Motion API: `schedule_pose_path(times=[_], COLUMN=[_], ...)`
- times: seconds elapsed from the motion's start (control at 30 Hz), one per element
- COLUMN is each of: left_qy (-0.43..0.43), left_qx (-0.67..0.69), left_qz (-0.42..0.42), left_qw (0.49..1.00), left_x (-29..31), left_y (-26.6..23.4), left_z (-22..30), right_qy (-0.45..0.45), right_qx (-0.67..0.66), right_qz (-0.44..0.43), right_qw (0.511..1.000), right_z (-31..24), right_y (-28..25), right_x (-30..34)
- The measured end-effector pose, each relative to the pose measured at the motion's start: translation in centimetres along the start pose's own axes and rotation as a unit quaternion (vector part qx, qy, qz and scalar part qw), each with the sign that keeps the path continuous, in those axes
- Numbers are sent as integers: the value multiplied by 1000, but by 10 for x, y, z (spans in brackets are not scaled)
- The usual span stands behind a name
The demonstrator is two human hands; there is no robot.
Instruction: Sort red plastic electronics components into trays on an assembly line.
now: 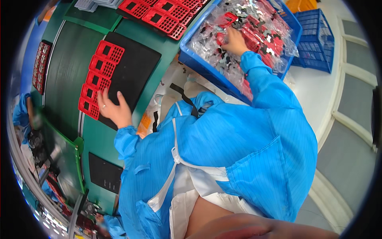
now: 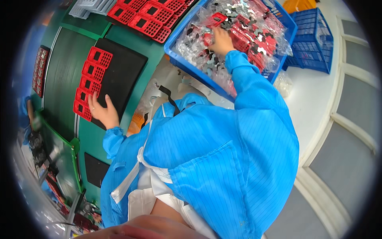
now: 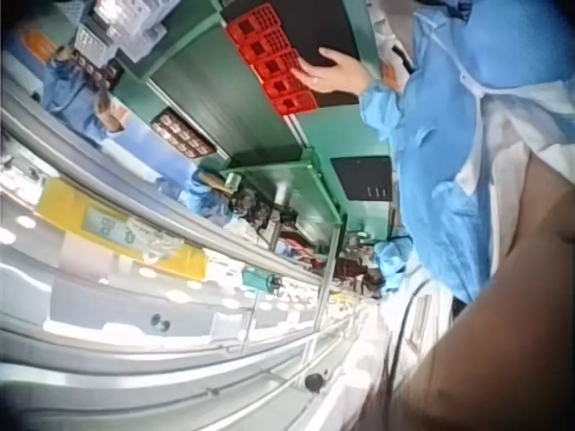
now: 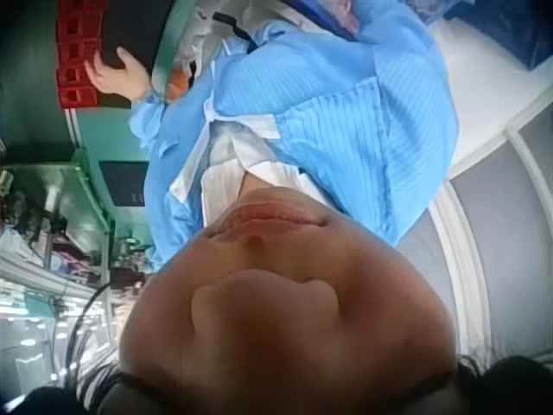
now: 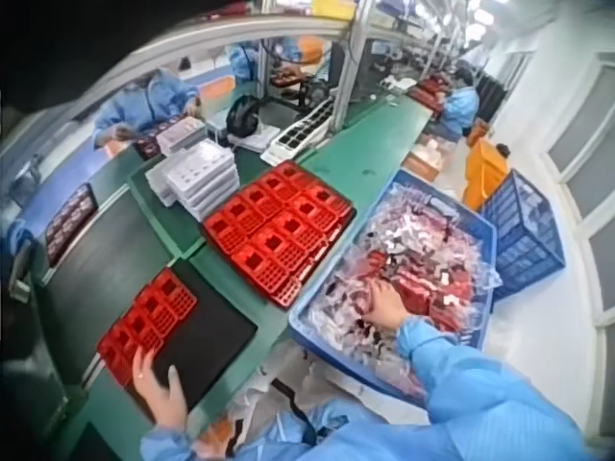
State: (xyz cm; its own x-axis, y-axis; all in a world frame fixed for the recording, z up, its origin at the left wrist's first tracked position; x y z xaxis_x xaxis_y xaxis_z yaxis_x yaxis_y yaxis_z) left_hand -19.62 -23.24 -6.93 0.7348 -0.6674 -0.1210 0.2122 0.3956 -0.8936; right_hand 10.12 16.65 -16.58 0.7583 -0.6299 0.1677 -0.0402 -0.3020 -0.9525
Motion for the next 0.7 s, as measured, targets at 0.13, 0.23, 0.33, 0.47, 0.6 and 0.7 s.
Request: schedule_pose_path(times=[0.13, 0.23, 0.33, 0.47, 0.6, 0.7], left_qy=[144, 172, 190, 1, -120, -182], left_qx=[223, 351, 335, 540, 542, 551], left_qz=[-120, -257, -347, -504, -455, -466], left_qw=[957, 884, 855, 674, 696, 669], left_x=[-7, -18, -27, -21, -20, -35], left_y=[51, 107, 162, 215, 226, 186], left_z=[139, 222, 283, 304, 273, 260], right_qy=[53, 107, 65, 82, 217, 122], right_qx=[-43, -298, -735, -703, -342, 23], right_qz=[-125, 20, 57, 39, -147, 29], right_qw=[990, 948, 672, 706, 902, 992], right_z=[33, 48, 14, 8, 80, 88], right_y=[2, -2, -11, -27, -30, -34], right_x=[-9, 13, 39, 66, 51, 12])
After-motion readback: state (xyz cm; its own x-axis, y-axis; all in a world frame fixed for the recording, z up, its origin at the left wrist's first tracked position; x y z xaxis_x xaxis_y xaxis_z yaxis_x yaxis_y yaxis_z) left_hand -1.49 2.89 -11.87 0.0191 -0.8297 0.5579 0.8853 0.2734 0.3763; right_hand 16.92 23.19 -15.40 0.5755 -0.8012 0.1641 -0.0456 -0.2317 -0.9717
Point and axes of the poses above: each hand's wrist, its own x-axis away from the middle knuckle, its own y-axis out of the palm, z = x × y, the point moved 2 cm from there along -x, towards the middle knuckle, and after that the axes turned 15 degrees about -z, right-handed, at the moved point
